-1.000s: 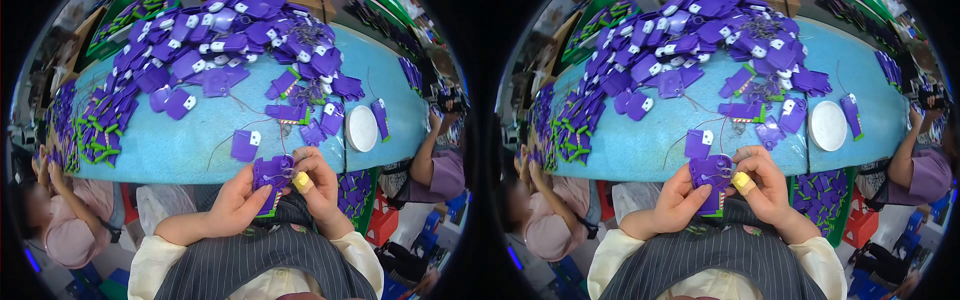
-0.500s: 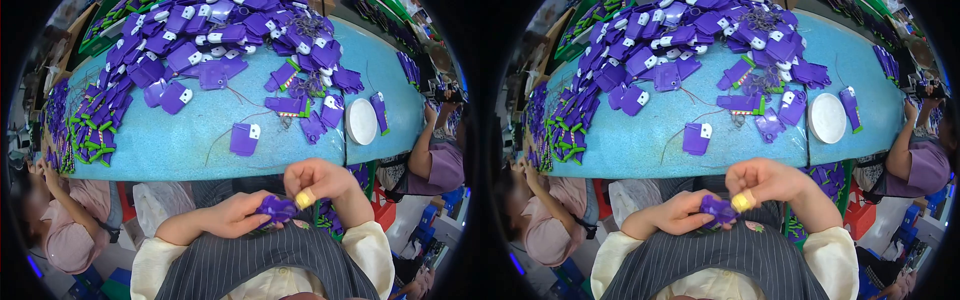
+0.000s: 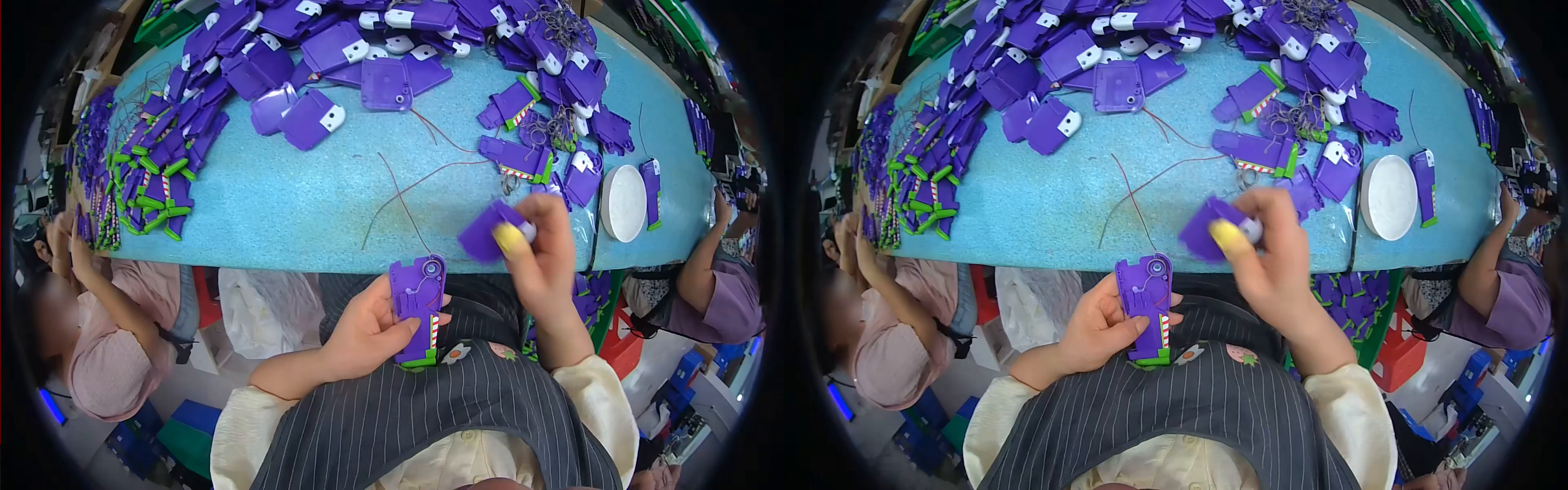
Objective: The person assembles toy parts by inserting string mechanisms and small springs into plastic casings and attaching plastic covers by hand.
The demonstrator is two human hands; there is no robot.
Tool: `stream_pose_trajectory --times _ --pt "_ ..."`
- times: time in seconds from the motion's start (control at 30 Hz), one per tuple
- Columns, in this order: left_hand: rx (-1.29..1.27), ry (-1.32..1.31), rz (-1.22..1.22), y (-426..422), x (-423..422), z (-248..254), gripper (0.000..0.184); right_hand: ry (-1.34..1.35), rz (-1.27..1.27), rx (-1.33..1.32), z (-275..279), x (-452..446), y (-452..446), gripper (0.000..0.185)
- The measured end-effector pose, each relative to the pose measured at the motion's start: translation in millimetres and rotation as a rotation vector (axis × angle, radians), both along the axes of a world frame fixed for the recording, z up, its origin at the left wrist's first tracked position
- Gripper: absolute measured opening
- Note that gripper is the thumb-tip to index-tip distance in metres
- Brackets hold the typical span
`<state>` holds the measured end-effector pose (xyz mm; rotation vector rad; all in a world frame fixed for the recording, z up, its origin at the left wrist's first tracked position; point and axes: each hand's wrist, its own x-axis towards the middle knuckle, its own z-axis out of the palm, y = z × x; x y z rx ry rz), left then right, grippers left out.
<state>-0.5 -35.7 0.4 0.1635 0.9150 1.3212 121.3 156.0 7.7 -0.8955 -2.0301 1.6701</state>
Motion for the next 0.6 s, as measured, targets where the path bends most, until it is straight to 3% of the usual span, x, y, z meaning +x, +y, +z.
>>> stream_pose_trajectory --times 0.03,0.13,0.43,0.6 --pt "-0.001 0.001 -0.021 2 3 -1 0.052 0.103 -0.046 -0.423 7 15 -3 0.022" --pt "0.081 0.089 -0.032 10 13 -7 0.052 0.210 0.298 -0.437 5 36 -7 0.029" --pt "0.101 0.111 -0.133 15 19 2 0.053 0.072 0.305 -0.463 -16 22 -24 0.027" --pt "0.096 0.202 -0.154 16 15 5 0.041 0.070 0.159 -0.486 6 14 -33 0.031"
